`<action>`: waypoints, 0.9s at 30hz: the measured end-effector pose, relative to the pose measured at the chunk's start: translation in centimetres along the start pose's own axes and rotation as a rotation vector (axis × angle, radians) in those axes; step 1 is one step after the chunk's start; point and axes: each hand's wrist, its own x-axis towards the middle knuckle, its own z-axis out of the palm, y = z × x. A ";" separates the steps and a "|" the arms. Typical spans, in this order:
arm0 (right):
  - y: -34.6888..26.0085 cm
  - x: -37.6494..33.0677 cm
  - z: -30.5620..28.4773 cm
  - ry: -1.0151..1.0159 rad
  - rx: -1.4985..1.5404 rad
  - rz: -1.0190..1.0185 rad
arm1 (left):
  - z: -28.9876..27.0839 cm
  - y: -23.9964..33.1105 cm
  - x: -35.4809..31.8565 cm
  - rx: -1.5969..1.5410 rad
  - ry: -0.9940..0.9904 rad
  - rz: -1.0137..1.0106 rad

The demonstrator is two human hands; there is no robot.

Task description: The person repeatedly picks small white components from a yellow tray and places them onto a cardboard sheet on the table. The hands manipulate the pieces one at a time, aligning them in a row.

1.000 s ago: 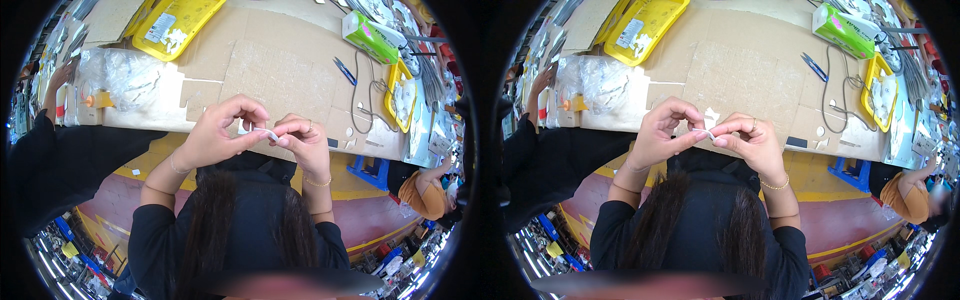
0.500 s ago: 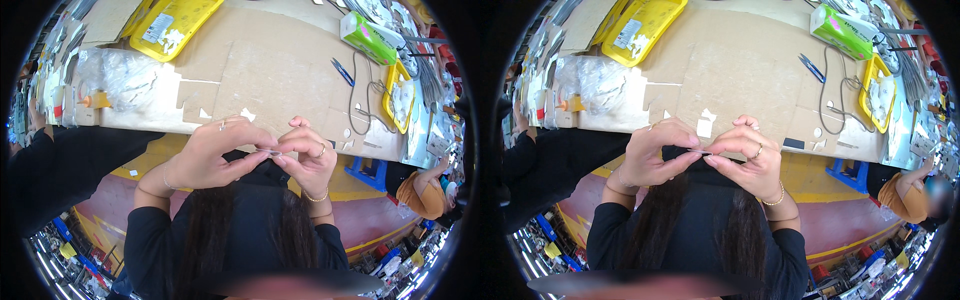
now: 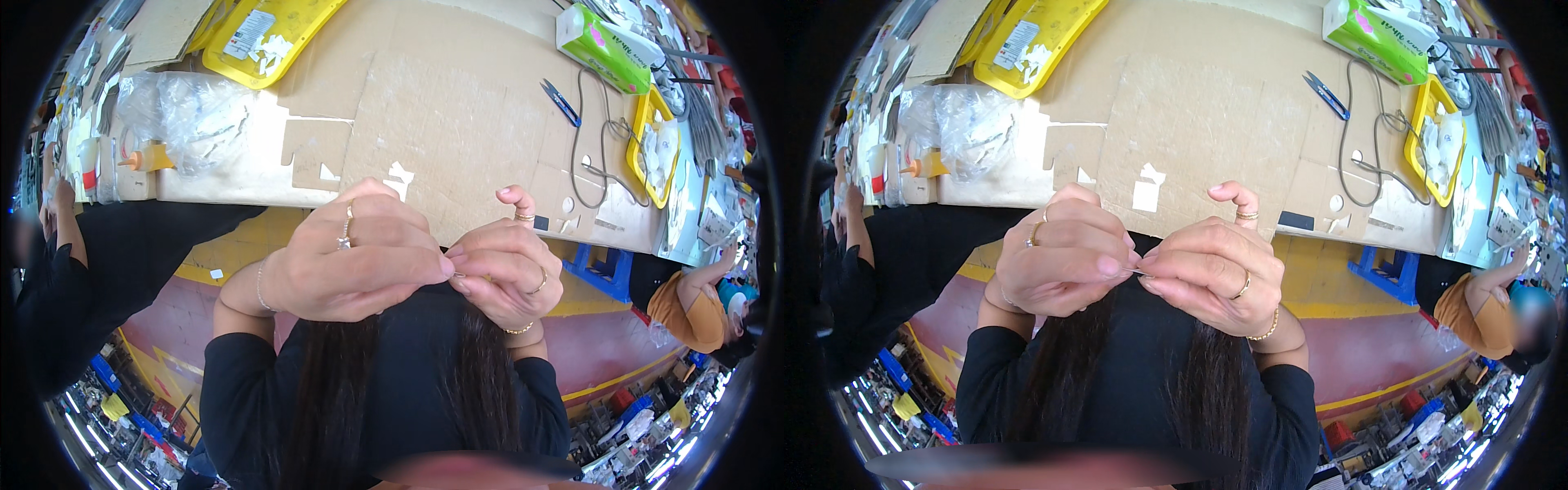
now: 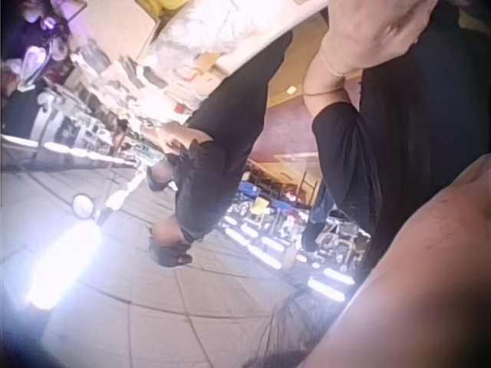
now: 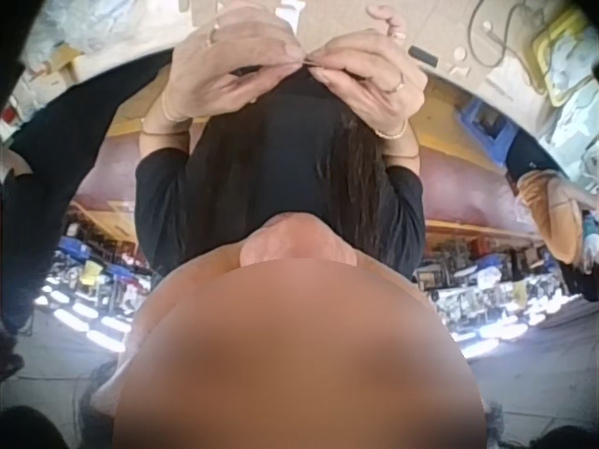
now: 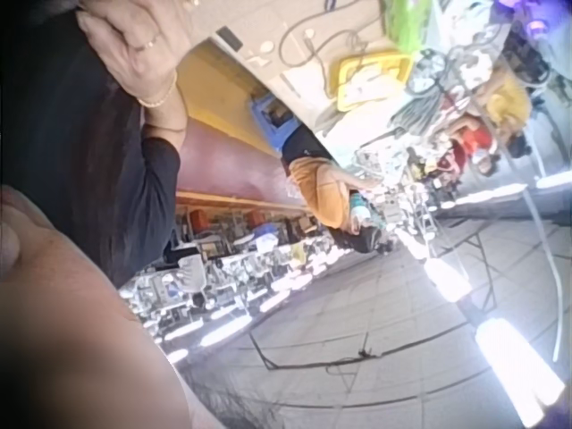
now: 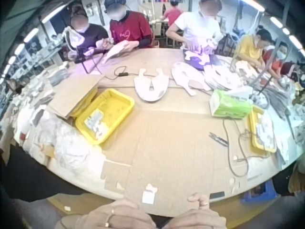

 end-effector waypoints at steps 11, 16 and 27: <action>-0.5 0.0 -0.2 -0.020 -0.025 0.031 | -0.2 0.5 0.1 0.064 -0.036 -0.019; -0.4 -0.1 -0.1 -0.009 -0.007 0.027 | 0.0 0.6 0.2 0.070 -0.019 -0.028; 0.2 -0.1 -0.1 0.025 0.123 0.253 | 0.3 0.6 -0.1 -0.412 0.041 -0.452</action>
